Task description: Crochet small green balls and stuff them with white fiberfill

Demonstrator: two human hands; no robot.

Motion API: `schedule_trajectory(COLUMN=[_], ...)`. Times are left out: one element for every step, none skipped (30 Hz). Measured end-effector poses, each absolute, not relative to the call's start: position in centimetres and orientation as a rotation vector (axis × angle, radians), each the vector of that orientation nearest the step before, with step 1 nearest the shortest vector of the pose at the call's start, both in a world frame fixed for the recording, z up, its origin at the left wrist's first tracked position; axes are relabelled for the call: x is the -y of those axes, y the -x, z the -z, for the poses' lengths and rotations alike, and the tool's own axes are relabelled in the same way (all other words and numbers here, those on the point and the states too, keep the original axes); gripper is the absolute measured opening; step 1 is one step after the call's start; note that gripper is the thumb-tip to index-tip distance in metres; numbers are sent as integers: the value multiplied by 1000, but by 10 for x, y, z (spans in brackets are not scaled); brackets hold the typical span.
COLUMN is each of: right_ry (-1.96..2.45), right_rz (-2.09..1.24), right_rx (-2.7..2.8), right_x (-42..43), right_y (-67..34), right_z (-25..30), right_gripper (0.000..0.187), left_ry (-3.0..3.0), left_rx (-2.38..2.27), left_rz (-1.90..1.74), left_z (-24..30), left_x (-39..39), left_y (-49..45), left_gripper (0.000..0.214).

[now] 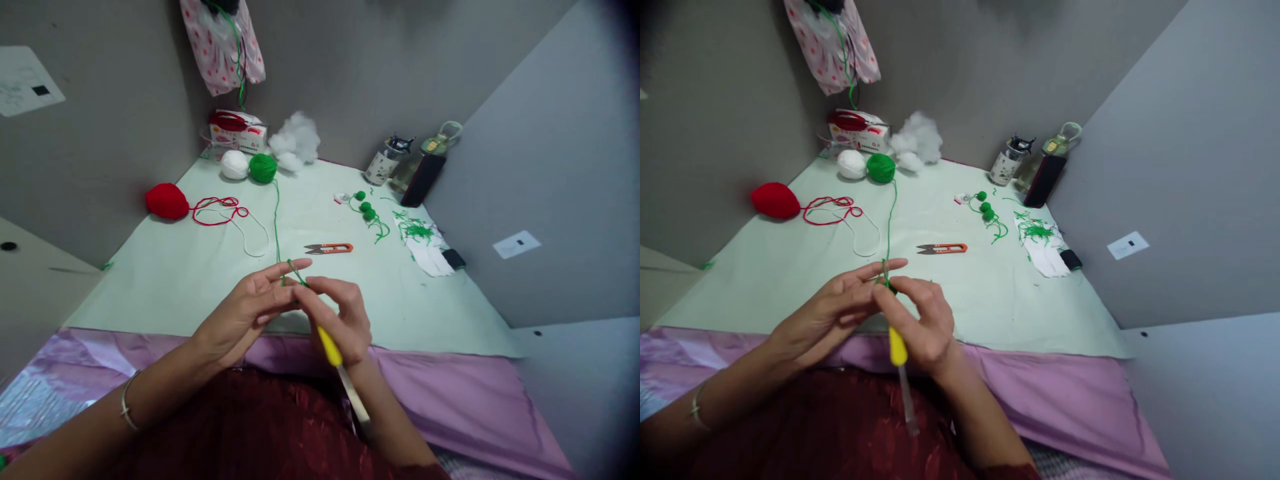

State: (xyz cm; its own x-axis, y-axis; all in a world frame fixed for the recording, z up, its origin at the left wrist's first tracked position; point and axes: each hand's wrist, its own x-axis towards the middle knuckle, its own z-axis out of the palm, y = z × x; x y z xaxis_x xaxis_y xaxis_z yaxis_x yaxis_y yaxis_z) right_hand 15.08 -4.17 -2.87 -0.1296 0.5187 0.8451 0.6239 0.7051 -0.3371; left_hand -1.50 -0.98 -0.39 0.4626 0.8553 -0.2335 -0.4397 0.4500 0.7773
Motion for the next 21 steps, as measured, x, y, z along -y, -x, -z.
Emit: schedule_trajectory(right_ry=[899, 891, 888, 886, 876, 868, 858, 852, 851, 861, 878, 897, 907, 907, 895, 880, 870, 867, 868, 866, 859], right_rz=[-7, -142, -273, -382, -459, -506, -530, -530, -509, -469, -402, -305, -186, -68, 19, 47, 9, -81, -196, -318, -429], right_rx=[1715, 1623, 1527, 1447, 1408, 1403, 1422, 1447, 1469, 1497, 1532, 1575, 1626, 1673, 1700, 1704, 1678, 1623, 1542, 1452, 1372], right_x=[41, 41, 39, 38, 37, 35, 34, 33, 33, 34, 35, 36, 37, 38, 39, 39, 38, 38, 37, 36, 34], right_y=[-151, -152, -152, -152, -152, -152, -151, -151, -150, -149, -148, -147, -146, -146, -146, -146, -147, -149, -150, -152, -153], right_z=[27, 25, 22, 20, 18, 18, 18, 18, 20, 22, 25, 27, 30, 31, 33, 33, 32, 30, 27, 25, 22], right_gripper=[32, 28, 26, 25, 23, 22, 20, 20, 21, 23, 25, 28, 31, 35, 38, 40, 39, 36, 32, 28, 24], left_ry=[-656, -637, -647, -679, -728, -780, -827, -865, -888, -895, -884, -862, -829, -786, -736, -682, -630, -585, -556, -548, -567], left_rx=[-671, -670, -676, -686, -690, -690, -691, -694, -701, -713, -726, -737, -736, -723, -696, -661, -629, -607, -597, -604, -621], left_rz=[-855, -853, -871, -895, -915, -931, -947, -961, -981, -1009, -1039, -1061, -1066, -1045, -998, -933, -874, -834, -822, -834, -862], left_z=[4, 4, 4, 4, 4, 5, 5, 5, 6, 6, 6, 6, 6, 5, 5, 4, 4, 4, 3, 3, 4], left_x=[8, 7, 6, 6, 7, 8, 9, 11, 12, 13, 14, 14, 14, 13, 12, 11, 9, 8, 6, 6, 5], left_y=[16, 17, 17, 17, 17, 16, 15, 13, 12, 10, 9, 8, 7, 7, 8, 9, 10, 11, 12, 13, 14], left_gripper=[47, 45, 44, 43, 42, 41, 40, 39, 38, 38, 39, 42, 44, 45, 45, 43, 41, 37, 34, 32, 32])
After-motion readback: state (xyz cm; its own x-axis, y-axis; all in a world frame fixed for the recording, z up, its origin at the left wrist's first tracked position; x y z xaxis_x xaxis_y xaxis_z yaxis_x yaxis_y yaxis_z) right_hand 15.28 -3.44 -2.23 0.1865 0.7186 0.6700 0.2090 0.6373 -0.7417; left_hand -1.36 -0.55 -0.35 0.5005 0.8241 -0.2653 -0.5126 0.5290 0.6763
